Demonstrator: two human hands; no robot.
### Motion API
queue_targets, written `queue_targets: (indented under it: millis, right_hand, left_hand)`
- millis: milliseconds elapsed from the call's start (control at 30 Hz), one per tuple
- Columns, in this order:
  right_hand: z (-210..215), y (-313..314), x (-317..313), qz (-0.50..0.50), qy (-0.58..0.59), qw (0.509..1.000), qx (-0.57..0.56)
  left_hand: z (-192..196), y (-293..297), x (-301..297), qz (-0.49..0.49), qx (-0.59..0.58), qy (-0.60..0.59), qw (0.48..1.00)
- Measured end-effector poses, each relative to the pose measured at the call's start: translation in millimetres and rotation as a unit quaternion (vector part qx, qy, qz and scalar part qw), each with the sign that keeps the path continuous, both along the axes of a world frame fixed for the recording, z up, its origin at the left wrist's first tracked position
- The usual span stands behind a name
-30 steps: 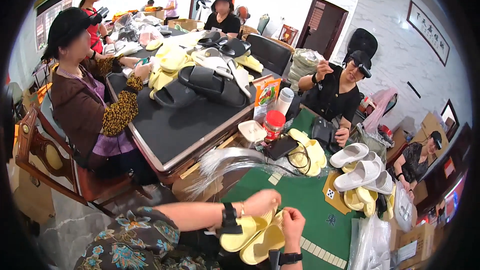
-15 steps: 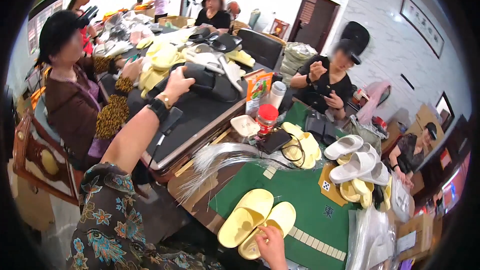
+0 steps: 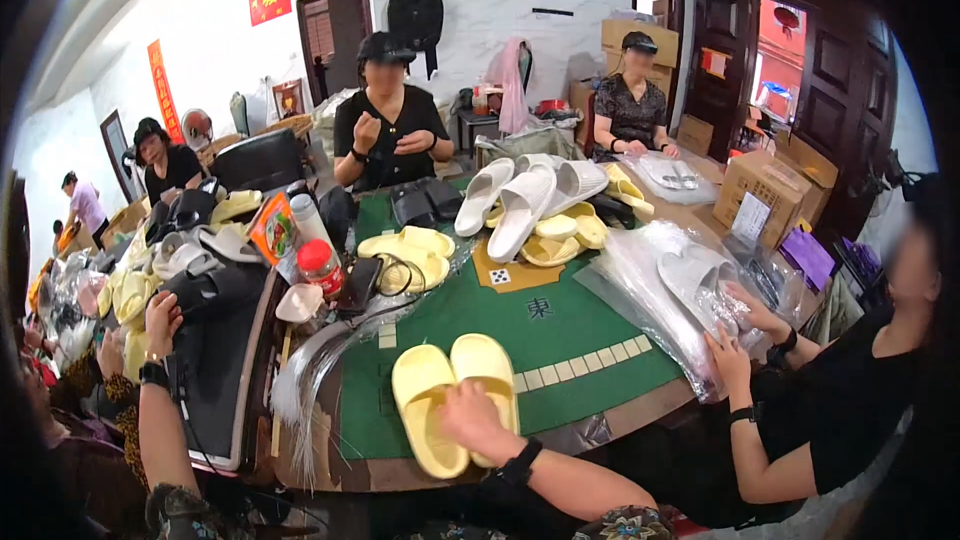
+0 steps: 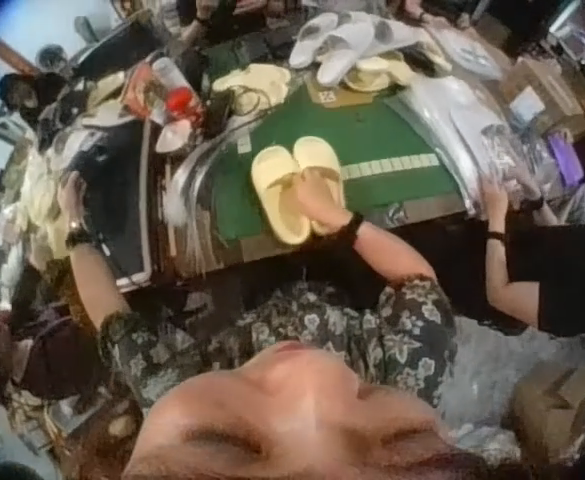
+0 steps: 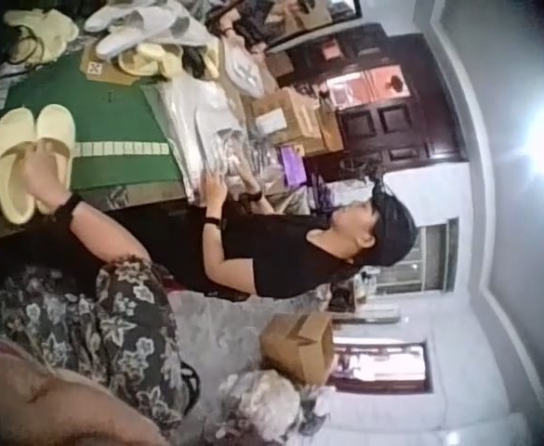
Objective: The recorder is inspecting and assembling sandal components at a manufacturing station.
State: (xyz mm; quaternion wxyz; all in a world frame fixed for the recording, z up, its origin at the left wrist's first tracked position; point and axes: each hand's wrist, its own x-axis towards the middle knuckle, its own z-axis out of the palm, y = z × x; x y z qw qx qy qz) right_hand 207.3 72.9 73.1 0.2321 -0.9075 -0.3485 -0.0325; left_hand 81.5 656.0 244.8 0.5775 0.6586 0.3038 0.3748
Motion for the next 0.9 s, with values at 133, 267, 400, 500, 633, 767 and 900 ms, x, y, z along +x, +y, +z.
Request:
queue_targets:
  millis: [133,267,400,500,633,767,900]
  right_hand:
    - [28.0,-56.2,72.7,-0.135,-0.121,0.980,-0.077]
    - [58.0,-110.6,99.9,-0.233,-0.068,0.965,-0.103]
    - [64.2,-112.0,80.4,-0.177,-0.053,0.983,-0.011]
    - [72.0,-94.3,66.0,-0.043,0.090,0.984,0.150]
    - [87.7,-59.3,38.0,0.057,0.379,0.868,0.314]
    - [95.7,-24.9,9.6,0.153,0.476,0.785,0.366]
    - [89.5,-15.3,-10.6,0.148,0.492,0.782,0.354]
  left_hand:
    - [9.8,-34.8,-22.0,-0.019,-0.017,-0.064,0.998]
    - [28.4,-74.8,-42.2,-0.055,0.011,-0.083,0.995]
    - [50.4,-120.3,-47.0,-0.067,0.040,-0.054,0.995]
    - [58.8,-168.8,-42.2,-0.146,0.050,-0.051,0.987]
    - [57.3,-248.4,-17.5,-0.250,0.071,0.006,0.966]
    - [45.7,-322.4,11.1,-0.399,0.057,0.120,0.907]
    - [26.8,-371.4,30.8,-0.455,0.076,0.119,0.879]
